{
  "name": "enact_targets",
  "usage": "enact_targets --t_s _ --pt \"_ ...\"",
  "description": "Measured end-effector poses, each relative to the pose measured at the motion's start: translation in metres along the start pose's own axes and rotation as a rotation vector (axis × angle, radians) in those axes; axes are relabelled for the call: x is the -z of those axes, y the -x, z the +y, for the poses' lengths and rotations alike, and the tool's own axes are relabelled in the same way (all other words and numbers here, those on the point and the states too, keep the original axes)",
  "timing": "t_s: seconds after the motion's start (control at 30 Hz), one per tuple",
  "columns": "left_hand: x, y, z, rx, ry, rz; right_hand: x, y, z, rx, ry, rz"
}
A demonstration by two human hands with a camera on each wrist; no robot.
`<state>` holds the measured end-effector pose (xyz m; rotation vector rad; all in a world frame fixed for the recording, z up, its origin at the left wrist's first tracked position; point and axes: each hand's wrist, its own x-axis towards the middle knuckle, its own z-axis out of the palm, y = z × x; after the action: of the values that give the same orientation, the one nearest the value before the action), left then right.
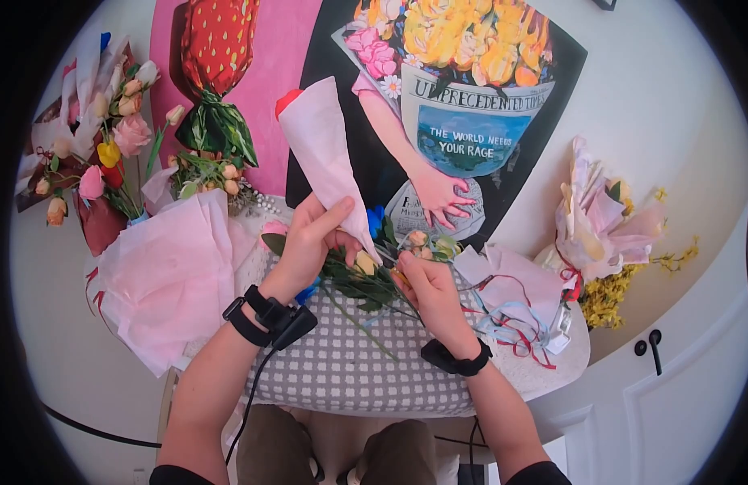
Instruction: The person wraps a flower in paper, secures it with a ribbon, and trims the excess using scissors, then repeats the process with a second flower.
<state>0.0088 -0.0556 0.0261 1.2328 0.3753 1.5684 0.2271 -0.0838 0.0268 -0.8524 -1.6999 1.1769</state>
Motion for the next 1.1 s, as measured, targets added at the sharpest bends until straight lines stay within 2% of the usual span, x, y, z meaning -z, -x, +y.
enact_targets --t_s 0.27,0.33,0.63,1.1 --pt "0.002 -0.001 0.0 -0.026 0.013 0.015 0.001 0.0 0.001 -0.003 -0.052 0.036" --pt "0.002 0.0 0.0 -0.033 0.014 0.032 0.007 -0.002 0.003 -0.036 -0.083 0.091" --pt "0.0 -0.002 -0.001 -0.059 -0.124 0.102 0.004 0.001 -0.002 0.07 0.099 -0.071" --pt "-0.003 0.001 0.002 -0.053 -0.15 0.054 0.002 -0.002 0.007 0.034 0.133 -0.033"
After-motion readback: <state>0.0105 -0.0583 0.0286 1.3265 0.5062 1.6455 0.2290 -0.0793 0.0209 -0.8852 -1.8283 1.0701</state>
